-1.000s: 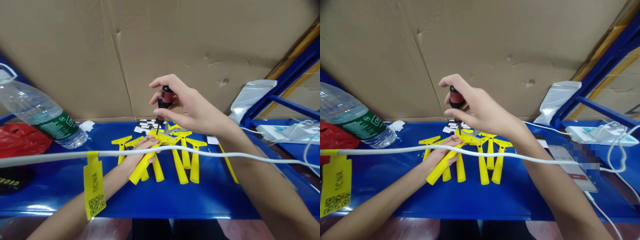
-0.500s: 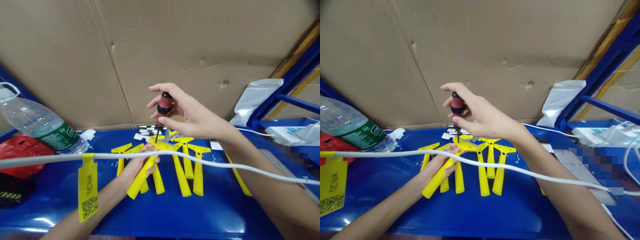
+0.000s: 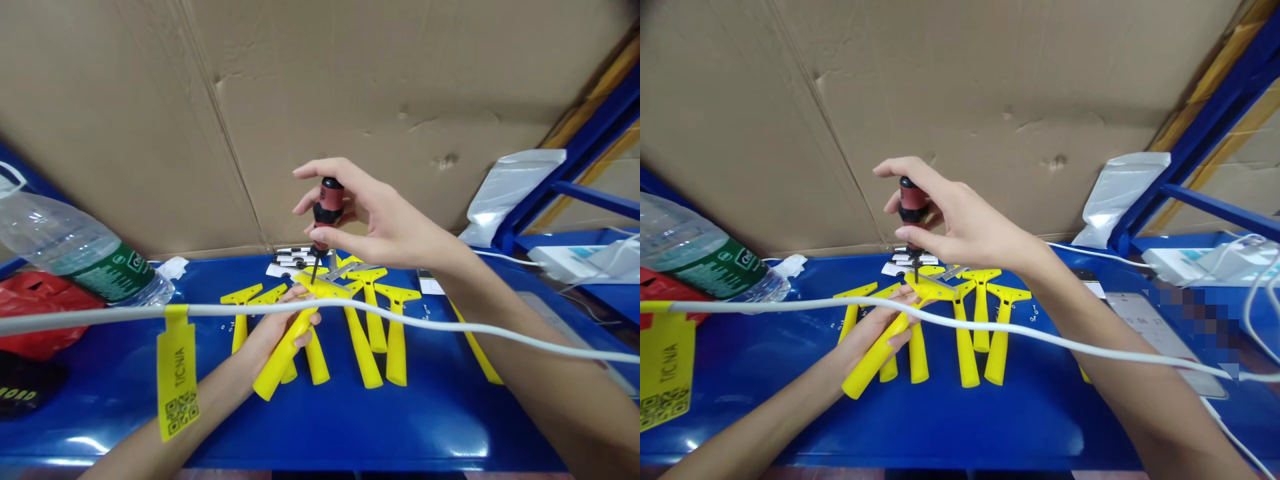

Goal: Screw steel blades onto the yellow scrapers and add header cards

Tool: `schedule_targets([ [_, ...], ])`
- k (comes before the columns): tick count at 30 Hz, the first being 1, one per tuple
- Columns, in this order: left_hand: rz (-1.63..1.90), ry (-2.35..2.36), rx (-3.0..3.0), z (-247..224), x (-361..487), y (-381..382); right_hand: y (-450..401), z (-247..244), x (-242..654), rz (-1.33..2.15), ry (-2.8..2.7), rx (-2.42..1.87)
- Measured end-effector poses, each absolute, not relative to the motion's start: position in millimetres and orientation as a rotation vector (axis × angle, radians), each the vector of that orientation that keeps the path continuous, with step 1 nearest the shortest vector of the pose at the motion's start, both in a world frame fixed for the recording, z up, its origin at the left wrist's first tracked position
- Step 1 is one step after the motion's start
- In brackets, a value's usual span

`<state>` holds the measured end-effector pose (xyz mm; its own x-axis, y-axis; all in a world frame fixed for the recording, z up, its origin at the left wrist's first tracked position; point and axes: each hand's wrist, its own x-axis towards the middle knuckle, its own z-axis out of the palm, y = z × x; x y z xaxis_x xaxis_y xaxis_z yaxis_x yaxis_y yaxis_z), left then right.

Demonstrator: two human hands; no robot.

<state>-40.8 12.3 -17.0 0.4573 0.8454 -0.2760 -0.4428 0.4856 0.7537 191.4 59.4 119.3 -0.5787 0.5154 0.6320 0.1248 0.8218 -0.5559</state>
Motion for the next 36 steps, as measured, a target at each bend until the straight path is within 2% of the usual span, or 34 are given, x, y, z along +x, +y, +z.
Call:
schedule_targets([
  [5, 0.867, 0.683, 0.674, -18, -43, 11, 61, 117, 190, 0.5, -2.113, -0.514],
  [11, 0.898, 0.704, 0.647, -20, -42, 11, 65, 113, 193, 0.607, -2.14, -0.449],
  [18, 0.871, 0.715, 0.682, -15, -41, 11, 63, 116, 192, 0.43, -2.132, -0.579],
  [23, 0.877, 0.763, 0.642, -15, -40, 12, 65, 113, 193, 0.566, -2.174, -0.433],
  [30, 0.908, 0.781, 0.629, -15, -41, 12, 68, 111, 189, 0.304, -2.169, -0.506],
  [36, 0.906, 0.748, 0.6, -18, -42, 11, 67, 108, 189, 0.497, -2.204, -0.464],
])
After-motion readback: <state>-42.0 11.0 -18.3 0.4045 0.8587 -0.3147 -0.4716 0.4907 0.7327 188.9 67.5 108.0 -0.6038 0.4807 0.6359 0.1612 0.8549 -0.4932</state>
